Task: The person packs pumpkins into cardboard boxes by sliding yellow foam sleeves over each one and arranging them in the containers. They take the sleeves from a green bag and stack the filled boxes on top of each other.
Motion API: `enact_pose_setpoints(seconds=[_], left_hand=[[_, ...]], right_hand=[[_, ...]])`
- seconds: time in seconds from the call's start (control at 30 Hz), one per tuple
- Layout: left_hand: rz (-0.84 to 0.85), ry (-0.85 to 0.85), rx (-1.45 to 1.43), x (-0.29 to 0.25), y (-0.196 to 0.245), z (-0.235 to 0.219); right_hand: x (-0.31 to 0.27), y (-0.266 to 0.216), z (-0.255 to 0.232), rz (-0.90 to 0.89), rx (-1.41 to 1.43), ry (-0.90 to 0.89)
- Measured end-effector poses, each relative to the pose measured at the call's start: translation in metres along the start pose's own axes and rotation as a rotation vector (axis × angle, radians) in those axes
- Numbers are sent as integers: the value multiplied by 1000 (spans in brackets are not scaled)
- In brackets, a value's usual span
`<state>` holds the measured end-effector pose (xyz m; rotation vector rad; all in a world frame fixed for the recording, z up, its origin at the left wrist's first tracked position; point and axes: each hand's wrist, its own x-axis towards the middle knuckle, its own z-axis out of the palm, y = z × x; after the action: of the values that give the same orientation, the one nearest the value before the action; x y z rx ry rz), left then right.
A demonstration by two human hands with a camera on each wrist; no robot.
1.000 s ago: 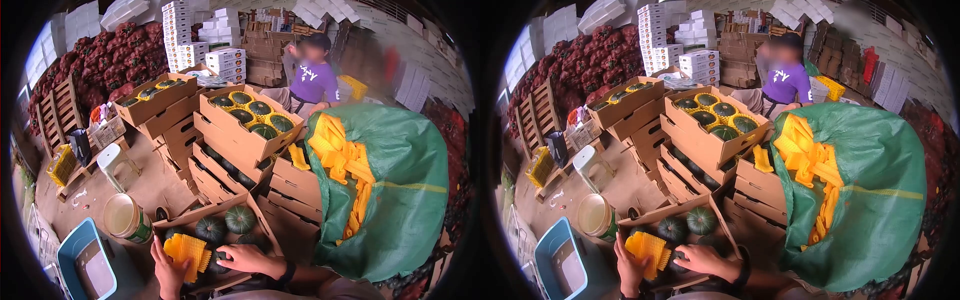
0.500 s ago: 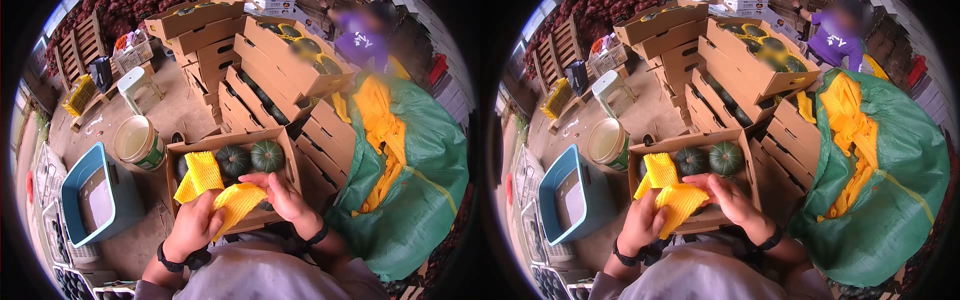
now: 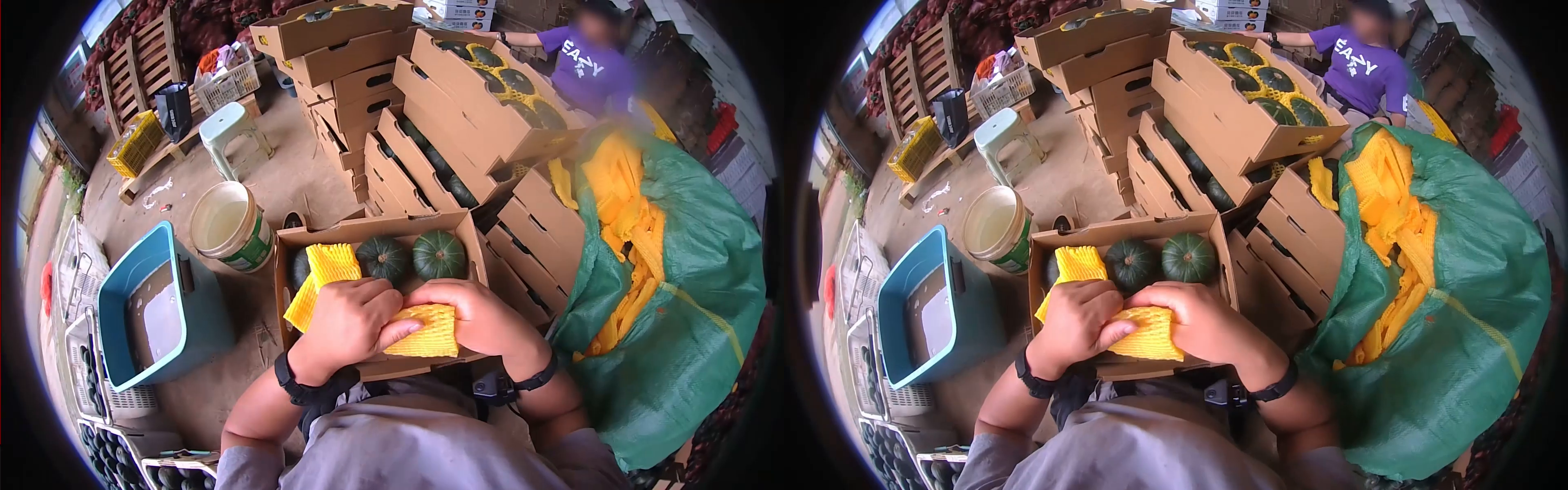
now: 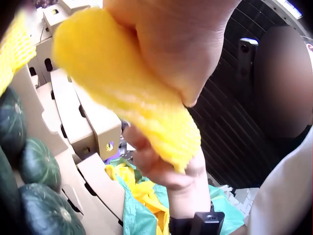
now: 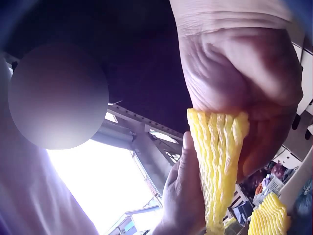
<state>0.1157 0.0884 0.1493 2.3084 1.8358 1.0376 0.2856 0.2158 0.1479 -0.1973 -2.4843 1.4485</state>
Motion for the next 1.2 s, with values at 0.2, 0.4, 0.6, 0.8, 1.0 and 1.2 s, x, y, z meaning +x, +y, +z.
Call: enact_pose_setpoints(seconds=[0.2,0.4,0.6,0.8,1.0,1.2], left_hand=[[-192,347,-261,0,36,39],[-482,70,-1695,-38,-9,52],[-579,312,-1385,-30,-16,62],[-134,375,-269,-29,14,25],[-337,-145,-1280,-54,-15,46],[-222,-217,-1947,-62,4,44]], right_hand=[[13,14,50,-121,481,904],[-10,62,56,-57,336,937],[-35,43,40,10,1597,224],[-49,66,35,-116,913,318],[-38,34,53,-128,54,66],[-42,65,80,192,1045,45]])
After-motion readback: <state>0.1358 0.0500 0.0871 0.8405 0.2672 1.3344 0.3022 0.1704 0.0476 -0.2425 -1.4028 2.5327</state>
